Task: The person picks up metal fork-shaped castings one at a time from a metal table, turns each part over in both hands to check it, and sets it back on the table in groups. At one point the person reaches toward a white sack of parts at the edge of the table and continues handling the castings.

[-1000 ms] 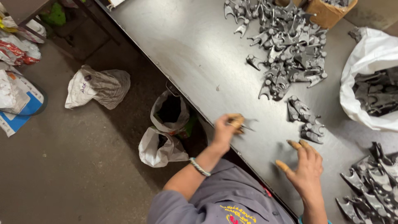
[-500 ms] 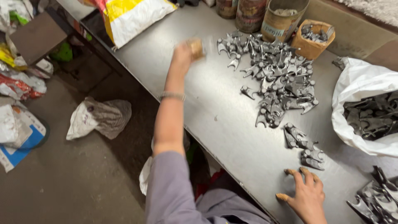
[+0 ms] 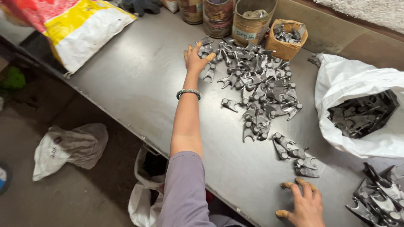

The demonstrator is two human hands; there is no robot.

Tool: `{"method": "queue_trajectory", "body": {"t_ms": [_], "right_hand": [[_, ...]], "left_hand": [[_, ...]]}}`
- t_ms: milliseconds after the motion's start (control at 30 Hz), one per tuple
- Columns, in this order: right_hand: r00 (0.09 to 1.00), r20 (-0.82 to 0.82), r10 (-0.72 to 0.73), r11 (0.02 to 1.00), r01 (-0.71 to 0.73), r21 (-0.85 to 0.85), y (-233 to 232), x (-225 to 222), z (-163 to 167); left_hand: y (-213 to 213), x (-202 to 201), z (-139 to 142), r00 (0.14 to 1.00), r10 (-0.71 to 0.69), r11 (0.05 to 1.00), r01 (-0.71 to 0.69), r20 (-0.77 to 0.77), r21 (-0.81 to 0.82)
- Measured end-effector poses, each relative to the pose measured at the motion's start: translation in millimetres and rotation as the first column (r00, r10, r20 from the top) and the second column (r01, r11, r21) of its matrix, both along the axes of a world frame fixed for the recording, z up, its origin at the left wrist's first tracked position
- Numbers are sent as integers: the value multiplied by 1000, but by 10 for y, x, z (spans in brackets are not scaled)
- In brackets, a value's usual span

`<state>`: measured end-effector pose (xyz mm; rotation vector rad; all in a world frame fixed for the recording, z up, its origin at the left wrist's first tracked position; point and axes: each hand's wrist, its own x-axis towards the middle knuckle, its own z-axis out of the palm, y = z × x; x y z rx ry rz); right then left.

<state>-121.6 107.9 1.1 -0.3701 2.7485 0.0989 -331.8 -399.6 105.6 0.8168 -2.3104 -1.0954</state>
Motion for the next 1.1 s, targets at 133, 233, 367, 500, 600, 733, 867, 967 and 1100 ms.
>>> {"method": "queue_trajectory", "body": {"t_ms": [133, 233, 367, 500, 600, 733, 867, 967, 1100], "right_hand": [[999, 4, -38, 999, 38, 17, 48, -143, -272], [998, -12, -65, 996, 66, 65, 126, -209, -517], [985, -160, -67, 997, 72, 27, 193, -220, -736], [993, -110, -34, 999, 38, 35, 150, -206, -587], [989, 55, -137, 989, 139, -43, 22, -178, -280], [988, 70, -135, 989, 139, -56, -166, -152, 116], [992, 69, -105, 987, 113, -111, -219, -107, 363], [994, 76, -76, 989, 85, -120, -191, -52, 464], [996, 69, -61, 988, 70, -140, -159, 16, 522]], "left_hand": [[-199, -403, -174, 984, -15, 999, 21, 179, -33], [-314, -690, -198, 974, -44, 999, 50, 222, -22], [-301, -947, -292, 932, -64, 994, 92, 357, -63], [-117, -870, -592, 971, -147, 968, 181, 190, -174], [54, -708, -813, 962, -247, 941, 267, 119, -205], [239, -360, -1016, 941, -330, 918, 337, 70, -208], [577, 59, -1282, 886, -456, 867, 464, 86, -184], [973, 399, -1531, 836, -546, 813, 544, 54, -208], [1489, 918, -1627, 770, -639, 748, 620, -1, -238]]}}
